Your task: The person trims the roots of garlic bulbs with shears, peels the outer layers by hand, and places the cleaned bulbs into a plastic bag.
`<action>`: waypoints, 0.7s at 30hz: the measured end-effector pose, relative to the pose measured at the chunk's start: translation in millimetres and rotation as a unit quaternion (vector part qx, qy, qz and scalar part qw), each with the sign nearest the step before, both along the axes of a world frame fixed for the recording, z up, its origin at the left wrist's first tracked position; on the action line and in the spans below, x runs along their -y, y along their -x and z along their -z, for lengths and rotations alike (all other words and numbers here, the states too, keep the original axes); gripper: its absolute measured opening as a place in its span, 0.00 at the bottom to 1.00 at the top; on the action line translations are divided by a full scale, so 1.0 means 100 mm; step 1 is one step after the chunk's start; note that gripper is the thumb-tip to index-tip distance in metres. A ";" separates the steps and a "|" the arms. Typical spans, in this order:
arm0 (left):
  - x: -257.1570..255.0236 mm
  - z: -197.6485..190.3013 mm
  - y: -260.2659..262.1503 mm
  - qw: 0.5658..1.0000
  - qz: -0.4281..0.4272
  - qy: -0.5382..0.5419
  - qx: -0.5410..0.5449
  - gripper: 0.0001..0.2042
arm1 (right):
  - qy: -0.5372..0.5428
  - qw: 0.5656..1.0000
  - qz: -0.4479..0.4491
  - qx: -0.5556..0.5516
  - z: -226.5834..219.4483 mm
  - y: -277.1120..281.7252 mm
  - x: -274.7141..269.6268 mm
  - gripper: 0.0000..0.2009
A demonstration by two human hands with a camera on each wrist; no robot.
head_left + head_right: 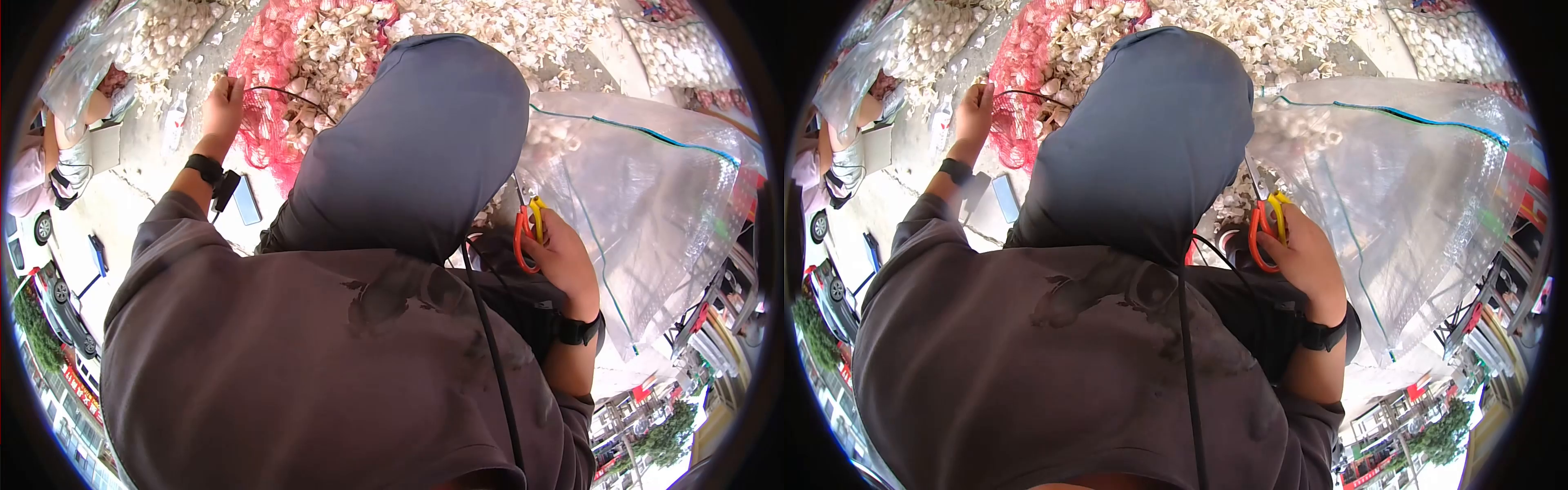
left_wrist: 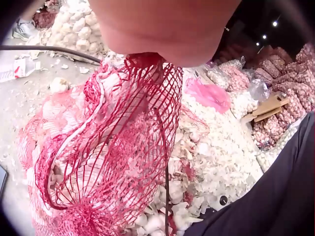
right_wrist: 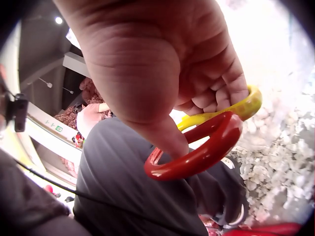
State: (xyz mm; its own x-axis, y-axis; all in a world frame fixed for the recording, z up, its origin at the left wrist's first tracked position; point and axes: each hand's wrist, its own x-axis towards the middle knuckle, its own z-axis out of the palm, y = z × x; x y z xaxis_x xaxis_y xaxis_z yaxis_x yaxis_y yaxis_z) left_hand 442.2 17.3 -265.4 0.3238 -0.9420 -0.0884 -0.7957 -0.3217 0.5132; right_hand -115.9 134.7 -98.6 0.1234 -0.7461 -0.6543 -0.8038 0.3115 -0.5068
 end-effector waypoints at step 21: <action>-0.66 0.24 -1.62 0.918 -0.082 -0.232 0.312 0.17 | -0.002 1.000 -0.004 -0.015 -0.04 0.06 -0.04 0.17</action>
State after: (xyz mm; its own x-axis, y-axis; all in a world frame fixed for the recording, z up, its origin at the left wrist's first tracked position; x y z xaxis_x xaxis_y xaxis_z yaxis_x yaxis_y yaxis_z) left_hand 603.9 83.7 -289.0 0.5824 -0.7834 -0.2168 -0.8090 -0.5326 -0.2488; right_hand -121.6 138.3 -94.3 0.1091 -0.7422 -0.6612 -0.8212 0.3074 -0.4807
